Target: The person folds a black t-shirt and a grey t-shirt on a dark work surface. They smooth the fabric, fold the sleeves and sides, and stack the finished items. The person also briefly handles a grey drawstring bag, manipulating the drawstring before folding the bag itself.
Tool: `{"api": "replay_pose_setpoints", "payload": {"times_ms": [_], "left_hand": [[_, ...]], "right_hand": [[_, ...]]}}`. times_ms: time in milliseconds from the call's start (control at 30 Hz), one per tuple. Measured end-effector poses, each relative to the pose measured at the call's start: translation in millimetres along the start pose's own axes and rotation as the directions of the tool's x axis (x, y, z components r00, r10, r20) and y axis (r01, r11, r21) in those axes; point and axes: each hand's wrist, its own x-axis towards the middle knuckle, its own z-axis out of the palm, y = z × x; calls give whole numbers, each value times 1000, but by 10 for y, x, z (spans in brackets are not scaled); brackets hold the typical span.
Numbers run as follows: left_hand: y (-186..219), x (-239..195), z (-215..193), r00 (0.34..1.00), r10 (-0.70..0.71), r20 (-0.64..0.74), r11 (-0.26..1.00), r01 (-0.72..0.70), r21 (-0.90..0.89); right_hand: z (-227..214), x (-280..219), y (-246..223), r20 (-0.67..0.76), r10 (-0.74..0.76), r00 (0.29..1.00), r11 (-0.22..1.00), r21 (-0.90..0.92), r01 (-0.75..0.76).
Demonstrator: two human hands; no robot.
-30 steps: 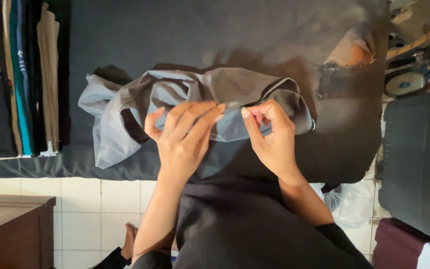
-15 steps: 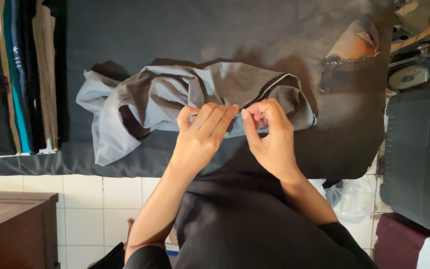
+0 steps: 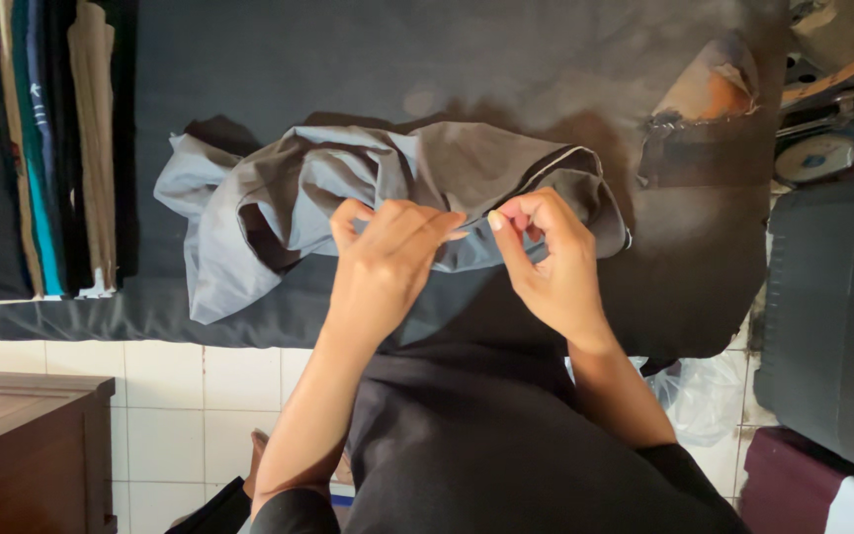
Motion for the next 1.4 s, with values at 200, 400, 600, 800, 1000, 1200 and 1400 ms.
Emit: {"api": "replay_pose_setpoints", "payload": {"times_ms": [200,400,600,800,1000,1200,1400], "left_hand": [[34,68,-48,996,-92,-4,990,91,-107],[109,121,147,998,-45,-38,992,40,-124],[68,77,325,988,-137,-68,959,115,-260],[69,78,269,960,-277,-52,909,244,-339],[61,49,201,985,-156,-69,963,135,-235],[88,32,287,940,-326,-95,893,274,-357],[80,36,264,943,-330,-38,822,267,-502]], "right_hand": [[21,-20,-26,-6,26,1000,999,37,-26],[54,-45,-96,-21,36,999,999,26,-35],[-123,73,-123,35,-67,997,997,34,66],[-120,78,69,143,34,989,990,130,-53],[-15,-22,155,44,-30,999,988,150,24],[-31,-34,186,76,49,996,977,203,-63],[-2,-48,186,-17,-3,1000,959,283,8]]}}
